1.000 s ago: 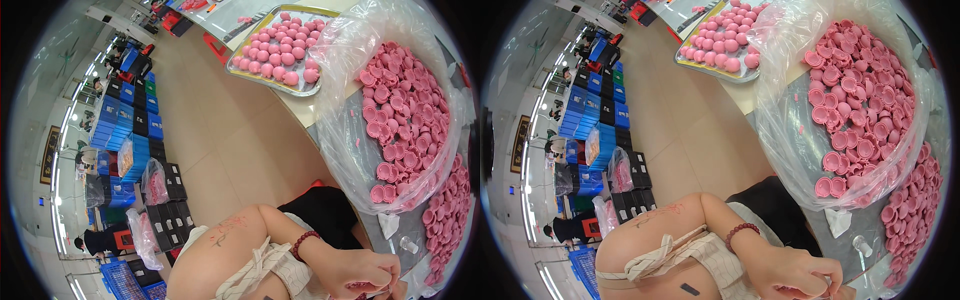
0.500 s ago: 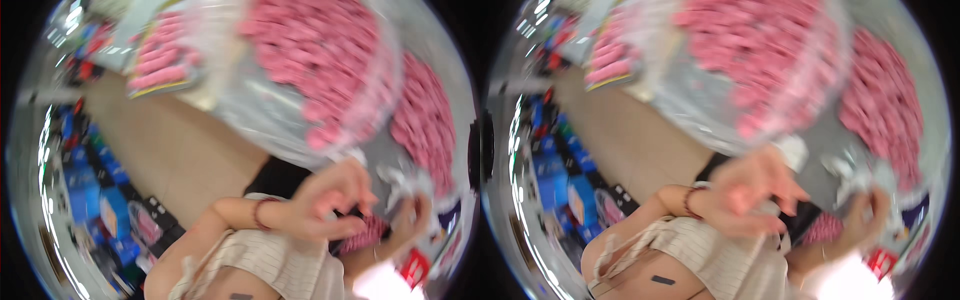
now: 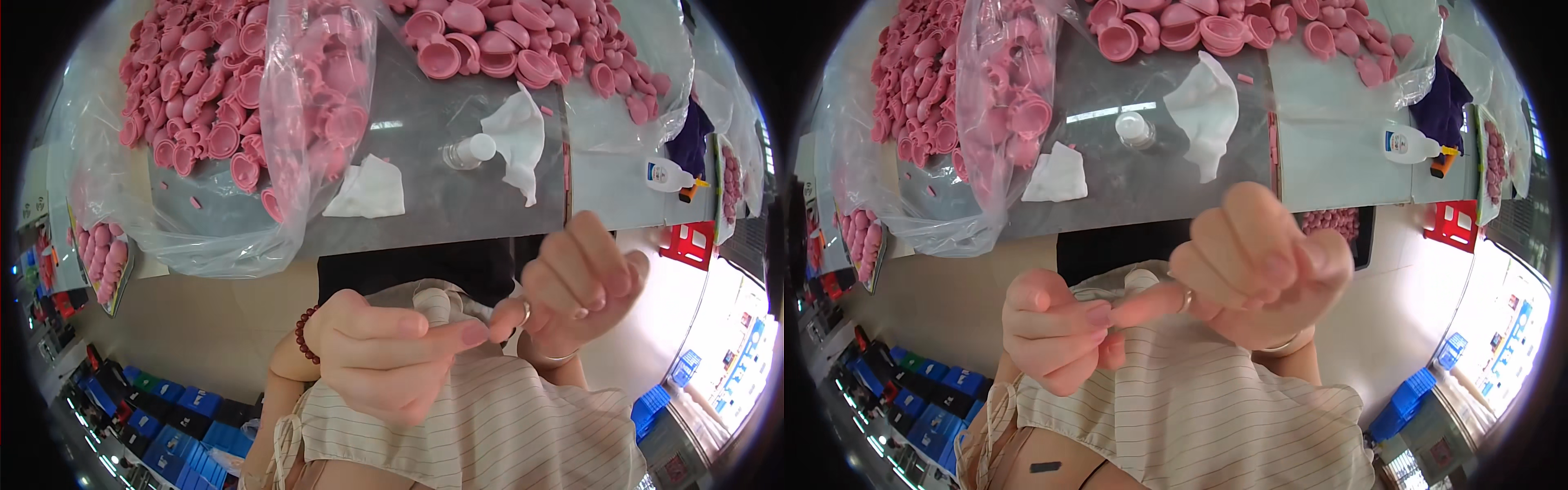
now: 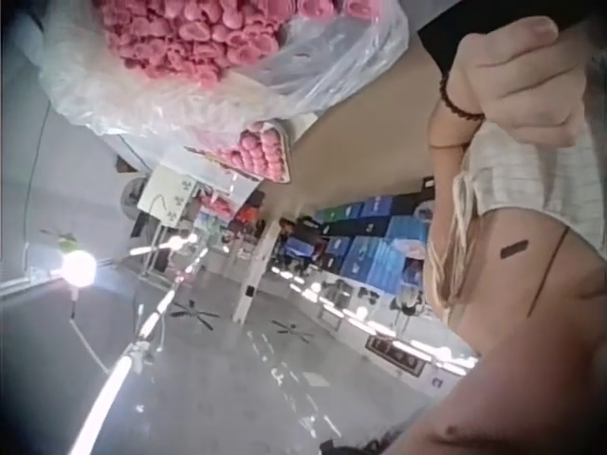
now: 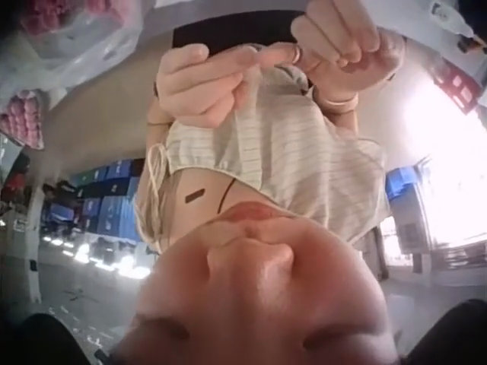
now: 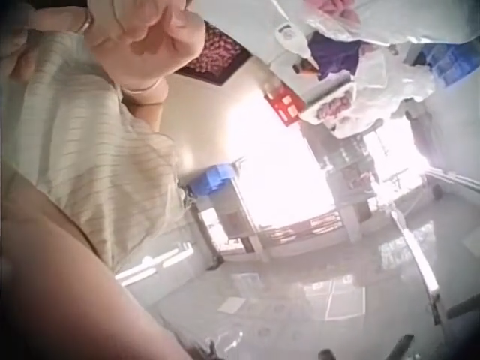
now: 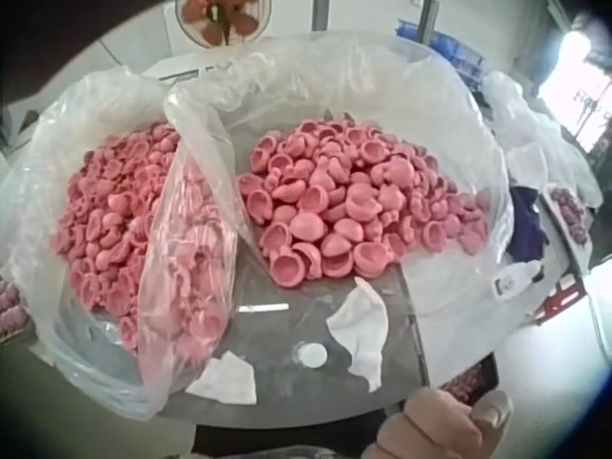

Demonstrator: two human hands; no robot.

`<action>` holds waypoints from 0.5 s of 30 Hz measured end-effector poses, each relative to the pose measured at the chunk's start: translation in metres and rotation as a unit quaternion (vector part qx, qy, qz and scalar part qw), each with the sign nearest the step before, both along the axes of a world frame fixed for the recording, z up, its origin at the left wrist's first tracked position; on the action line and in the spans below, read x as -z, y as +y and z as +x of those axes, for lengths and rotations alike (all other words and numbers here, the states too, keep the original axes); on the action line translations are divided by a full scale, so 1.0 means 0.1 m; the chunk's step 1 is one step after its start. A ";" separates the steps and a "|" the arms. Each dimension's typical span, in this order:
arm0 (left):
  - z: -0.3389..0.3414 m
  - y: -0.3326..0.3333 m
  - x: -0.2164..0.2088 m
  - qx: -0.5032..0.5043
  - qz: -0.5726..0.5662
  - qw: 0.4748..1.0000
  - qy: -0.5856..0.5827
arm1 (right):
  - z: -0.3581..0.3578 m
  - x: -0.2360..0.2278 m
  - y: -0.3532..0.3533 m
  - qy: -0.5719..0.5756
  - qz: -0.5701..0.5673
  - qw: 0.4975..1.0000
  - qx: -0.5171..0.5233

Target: Cleaning and applying liquid treatment to small toy components at a workbench.

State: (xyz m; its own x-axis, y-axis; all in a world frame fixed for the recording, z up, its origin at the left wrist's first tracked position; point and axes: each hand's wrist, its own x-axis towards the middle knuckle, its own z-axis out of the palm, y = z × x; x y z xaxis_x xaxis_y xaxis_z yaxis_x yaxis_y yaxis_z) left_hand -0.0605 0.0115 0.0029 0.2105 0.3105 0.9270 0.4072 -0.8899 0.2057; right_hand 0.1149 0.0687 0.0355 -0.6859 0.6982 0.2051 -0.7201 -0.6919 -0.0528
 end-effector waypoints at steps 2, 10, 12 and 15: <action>-0.01 -0.01 -0.02 -0.002 0.017 1.000 -0.004 | -0.03 0.06 -0.05 0.031 -0.076 0.995 -0.060; -0.01 -0.03 -0.01 0.007 -0.017 1.000 -0.012 | -0.02 0.10 -0.05 0.050 -0.131 0.986 -0.086; -0.02 -0.03 -0.02 0.015 -0.022 0.999 -0.022 | -0.01 0.09 -0.05 0.052 -0.144 0.984 -0.091; 0.07 0.00 -0.05 0.020 -0.038 0.992 -0.116 | -0.02 0.08 -0.06 0.070 -0.172 0.978 -0.098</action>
State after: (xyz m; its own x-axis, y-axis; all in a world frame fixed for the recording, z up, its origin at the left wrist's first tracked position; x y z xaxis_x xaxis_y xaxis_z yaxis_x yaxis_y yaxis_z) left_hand -0.0534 0.0119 0.0082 0.0079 0.3774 0.9260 0.3062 -0.8825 0.3570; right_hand 0.1131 0.0625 0.0278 -0.7956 0.6001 0.0828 -0.5549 -0.7768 0.2976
